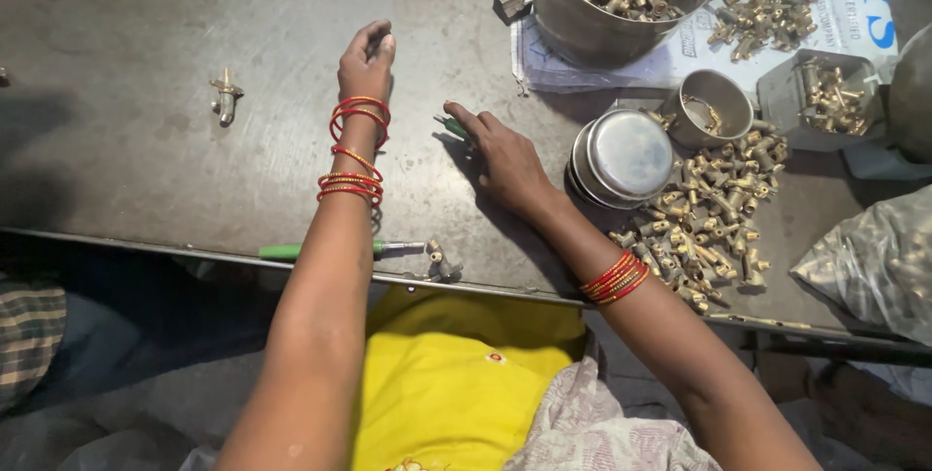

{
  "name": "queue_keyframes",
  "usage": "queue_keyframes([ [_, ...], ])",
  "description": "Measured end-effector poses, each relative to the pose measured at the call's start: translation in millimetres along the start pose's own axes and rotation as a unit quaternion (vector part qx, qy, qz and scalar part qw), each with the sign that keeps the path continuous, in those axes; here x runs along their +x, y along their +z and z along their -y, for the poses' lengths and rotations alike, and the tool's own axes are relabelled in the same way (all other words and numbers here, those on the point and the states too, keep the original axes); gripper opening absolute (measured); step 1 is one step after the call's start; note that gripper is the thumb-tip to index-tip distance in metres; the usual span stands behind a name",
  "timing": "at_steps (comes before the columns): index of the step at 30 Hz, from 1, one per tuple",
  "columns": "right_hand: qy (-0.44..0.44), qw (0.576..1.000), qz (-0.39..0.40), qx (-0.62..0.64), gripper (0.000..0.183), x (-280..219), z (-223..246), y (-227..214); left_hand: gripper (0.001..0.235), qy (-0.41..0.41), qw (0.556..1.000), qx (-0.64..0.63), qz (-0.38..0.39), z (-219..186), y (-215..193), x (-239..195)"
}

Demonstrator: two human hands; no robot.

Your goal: Inspecting and cleaning small brass components using a manual gauge tool at a workshop bench.

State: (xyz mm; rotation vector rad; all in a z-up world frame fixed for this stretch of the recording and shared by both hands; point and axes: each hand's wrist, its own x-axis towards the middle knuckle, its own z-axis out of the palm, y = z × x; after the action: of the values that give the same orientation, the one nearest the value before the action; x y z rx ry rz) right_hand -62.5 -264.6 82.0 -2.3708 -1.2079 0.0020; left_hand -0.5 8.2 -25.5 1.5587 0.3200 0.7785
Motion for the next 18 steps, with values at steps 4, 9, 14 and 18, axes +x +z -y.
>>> queue_keyframes([
  [4,0.001,1.000,-0.003,0.005,0.094,-1,1,-2,0.037,-0.003,0.998,-0.055,-0.017,27,1,12],
  [9,-0.002,1.000,-0.005,0.009,0.096,-1,2,-2,0.039,-0.034,0.998,-0.056,-0.021,10,1,5],
  [14,-0.003,1.000,-0.003,0.005,0.098,0,2,-2,0.047,-0.081,0.982,-0.171,-0.016,42,-1,23],
  [18,0.005,1.000,-0.012,0.005,0.100,-1,1,1,0.075,-0.194,0.948,-0.240,-0.075,34,-15,74],
])
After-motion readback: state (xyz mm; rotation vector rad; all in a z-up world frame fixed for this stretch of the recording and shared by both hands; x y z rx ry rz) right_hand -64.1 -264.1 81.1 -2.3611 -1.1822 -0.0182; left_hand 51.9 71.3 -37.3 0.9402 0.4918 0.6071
